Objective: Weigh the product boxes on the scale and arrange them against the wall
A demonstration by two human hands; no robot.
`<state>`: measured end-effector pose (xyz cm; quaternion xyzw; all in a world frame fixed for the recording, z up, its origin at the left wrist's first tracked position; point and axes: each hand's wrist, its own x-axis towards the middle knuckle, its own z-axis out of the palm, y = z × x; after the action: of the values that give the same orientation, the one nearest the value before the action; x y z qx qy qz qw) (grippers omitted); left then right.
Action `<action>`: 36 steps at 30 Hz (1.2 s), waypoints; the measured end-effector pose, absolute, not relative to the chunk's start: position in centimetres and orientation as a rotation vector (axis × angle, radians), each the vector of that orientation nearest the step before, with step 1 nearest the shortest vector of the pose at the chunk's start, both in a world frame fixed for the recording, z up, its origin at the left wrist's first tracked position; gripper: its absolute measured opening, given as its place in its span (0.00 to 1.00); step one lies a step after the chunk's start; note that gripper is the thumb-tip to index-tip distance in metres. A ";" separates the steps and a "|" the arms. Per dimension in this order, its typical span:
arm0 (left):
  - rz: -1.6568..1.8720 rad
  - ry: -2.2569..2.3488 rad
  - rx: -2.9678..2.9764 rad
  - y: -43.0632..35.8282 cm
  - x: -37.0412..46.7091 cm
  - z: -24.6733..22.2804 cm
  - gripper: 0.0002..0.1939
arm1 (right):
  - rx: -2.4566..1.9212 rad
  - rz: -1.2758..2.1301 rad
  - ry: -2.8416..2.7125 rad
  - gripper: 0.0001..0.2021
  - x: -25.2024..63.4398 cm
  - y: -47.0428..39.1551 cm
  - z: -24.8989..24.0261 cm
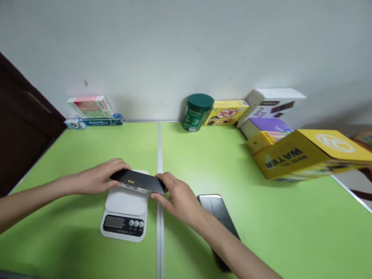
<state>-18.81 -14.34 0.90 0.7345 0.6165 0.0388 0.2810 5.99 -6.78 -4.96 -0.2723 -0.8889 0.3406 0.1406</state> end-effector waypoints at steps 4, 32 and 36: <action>0.145 1.671 1.966 -16.4 -20.9 -1.8 0.26 | -0.854 1.005 -2.629 0.19 4.5 -7.7 -6.4; 0.544 2.345 1.536 -12.7 -41.2 -6.8 0.23 | -0.973 1.017 -2.331 0.20 -18.2 0.3 -10.5; 0.488 2.501 1.469 -9.8 -45.7 -7.0 0.22 | -0.968 0.876 -2.320 0.21 -24.7 2.6 -11.4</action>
<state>-45.68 -9.78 -7.00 0.4969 0.8461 0.1652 0.0999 -24.70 2.59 -11.40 -0.3533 -0.8466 0.3195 0.2373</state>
